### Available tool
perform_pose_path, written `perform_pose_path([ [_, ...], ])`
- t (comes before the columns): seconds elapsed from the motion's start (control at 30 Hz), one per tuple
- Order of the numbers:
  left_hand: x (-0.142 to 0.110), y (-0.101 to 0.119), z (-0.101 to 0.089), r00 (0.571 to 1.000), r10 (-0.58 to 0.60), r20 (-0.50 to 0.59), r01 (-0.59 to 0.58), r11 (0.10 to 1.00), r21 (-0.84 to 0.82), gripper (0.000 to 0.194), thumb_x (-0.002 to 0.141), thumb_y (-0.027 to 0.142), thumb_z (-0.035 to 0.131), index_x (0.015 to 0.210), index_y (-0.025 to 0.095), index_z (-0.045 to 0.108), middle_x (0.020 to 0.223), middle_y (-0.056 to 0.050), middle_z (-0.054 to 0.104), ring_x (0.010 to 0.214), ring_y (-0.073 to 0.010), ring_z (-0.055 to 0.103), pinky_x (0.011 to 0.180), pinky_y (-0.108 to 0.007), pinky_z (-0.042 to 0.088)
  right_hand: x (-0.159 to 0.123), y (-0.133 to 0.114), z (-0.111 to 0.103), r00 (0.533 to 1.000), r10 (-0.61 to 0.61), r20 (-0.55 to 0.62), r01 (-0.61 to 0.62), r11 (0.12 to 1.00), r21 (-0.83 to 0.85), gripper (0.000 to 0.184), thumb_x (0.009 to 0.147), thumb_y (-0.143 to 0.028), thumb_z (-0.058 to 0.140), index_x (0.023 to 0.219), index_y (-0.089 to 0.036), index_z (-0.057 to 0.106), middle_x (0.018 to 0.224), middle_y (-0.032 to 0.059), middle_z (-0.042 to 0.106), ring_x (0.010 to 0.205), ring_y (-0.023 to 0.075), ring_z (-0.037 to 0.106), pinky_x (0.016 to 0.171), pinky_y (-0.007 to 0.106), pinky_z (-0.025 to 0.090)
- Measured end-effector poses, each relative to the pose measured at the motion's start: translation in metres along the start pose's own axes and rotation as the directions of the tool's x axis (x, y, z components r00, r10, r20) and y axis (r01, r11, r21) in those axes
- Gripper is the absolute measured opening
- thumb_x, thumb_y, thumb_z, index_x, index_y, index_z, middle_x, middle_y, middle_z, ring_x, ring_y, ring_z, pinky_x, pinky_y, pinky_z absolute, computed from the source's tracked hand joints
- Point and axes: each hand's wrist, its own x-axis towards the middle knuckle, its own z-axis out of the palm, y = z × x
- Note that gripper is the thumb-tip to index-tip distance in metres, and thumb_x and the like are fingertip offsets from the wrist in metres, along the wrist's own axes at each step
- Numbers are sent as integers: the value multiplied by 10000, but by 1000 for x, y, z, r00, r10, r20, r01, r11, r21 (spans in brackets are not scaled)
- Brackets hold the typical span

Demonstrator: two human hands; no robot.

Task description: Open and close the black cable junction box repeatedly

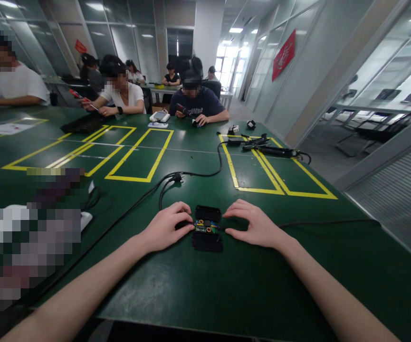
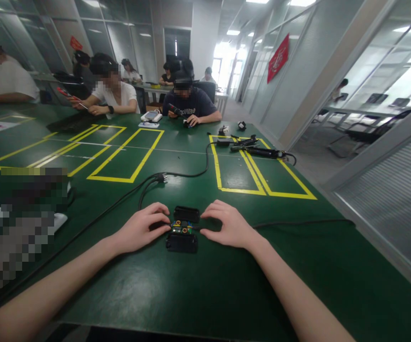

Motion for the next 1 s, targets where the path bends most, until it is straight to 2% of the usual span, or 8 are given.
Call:
perform_pose_path([
  [0.13, 1, 0, 0, 1000, 17, 1, -17, 1000, 0, 74, 978, 247, 645, 946, 205, 696, 1212, -66, 663, 1090, -218, 643, 960, -362, 526, -1, 2, 5, 999, 12, 38, -12, 1000, 0, 312, 823, -331, 813, 1105, -213, 750, 1128, 103, 725, 1014, 262, 682, 891, 426, 581],
  [0.33, 3, 4, 0, 1000, 19, 24, -20, 999, 27, 107, 1005, 268, 607, 952, 200, 670, 1094, -58, 695, 1024, -220, 628, 910, -361, 519, 0, 0, 8, 999, 14, 37, -14, 1000, 19, 261, 842, -271, 775, 1092, -212, 735, 1154, 108, 708, 1049, 264, 671, 922, 435, 566],
  [0.47, 3, 4, 0, 1000, -14, 22, 13, 999, 42, 176, 1037, 314, 561, 960, 199, 670, 967, -41, 698, 922, -201, 644, 835, -323, 517, 0, 0, 5, 998, 44, 54, -47, 998, 46, 43, 893, -262, 717, 883, -224, 702, 1035, 81, 709, 965, 232, 676, 859, 387, 555],
  [0.6, 3, 5, -2, 997, -72, 17, 73, 997, -12, 208, 1053, 332, 516, 989, 200, 664, 928, -19, 708, 814, -170, 656, 752, -280, 502, 1, -4, 4, 986, 146, 79, -151, 986, 72, 209, 994, -347, 583, 846, -213, 644, 841, 48, 682, 745, 180, 620, 689, 310, 487],
  [0.73, 0, 10, -6, 999, -48, 0, 47, 996, -75, 204, 1028, 333, 523, 968, 197, 662, 864, -7, 699, 716, -142, 632, 690, -249, 477, 1, -13, 1, 950, 280, 138, -308, 916, 257, 318, 993, -456, 557, 799, -205, 575, 637, -30, 529, 573, 124, 461, 563, 260, 368],
  [0.87, -3, 15, -6, 998, 27, 54, -20, 991, -132, 167, 970, 288, 561, 890, 188, 668, 776, 9, 679, 603, -106, 582, 613, -220, 428, 0, -18, -3, 915, 273, 296, -374, 850, 370, 341, 930, -483, 631, 758, -200, 550, 613, -46, 479, 555, 109, 415, 531, 244, 335],
  [1.0, -2, 15, -2, 994, -32, 104, 41, 996, -81, 178, 947, 294, 588, 833, 192, 679, 714, 19, 671, 570, -108, 574, 576, -221, 394, 2, -19, 0, 901, 262, 345, -383, 855, 350, 344, 921, -470, 641, 738, -203, 524, 600, -55, 465, 540, 101, 400, 528, 239, 322],
])
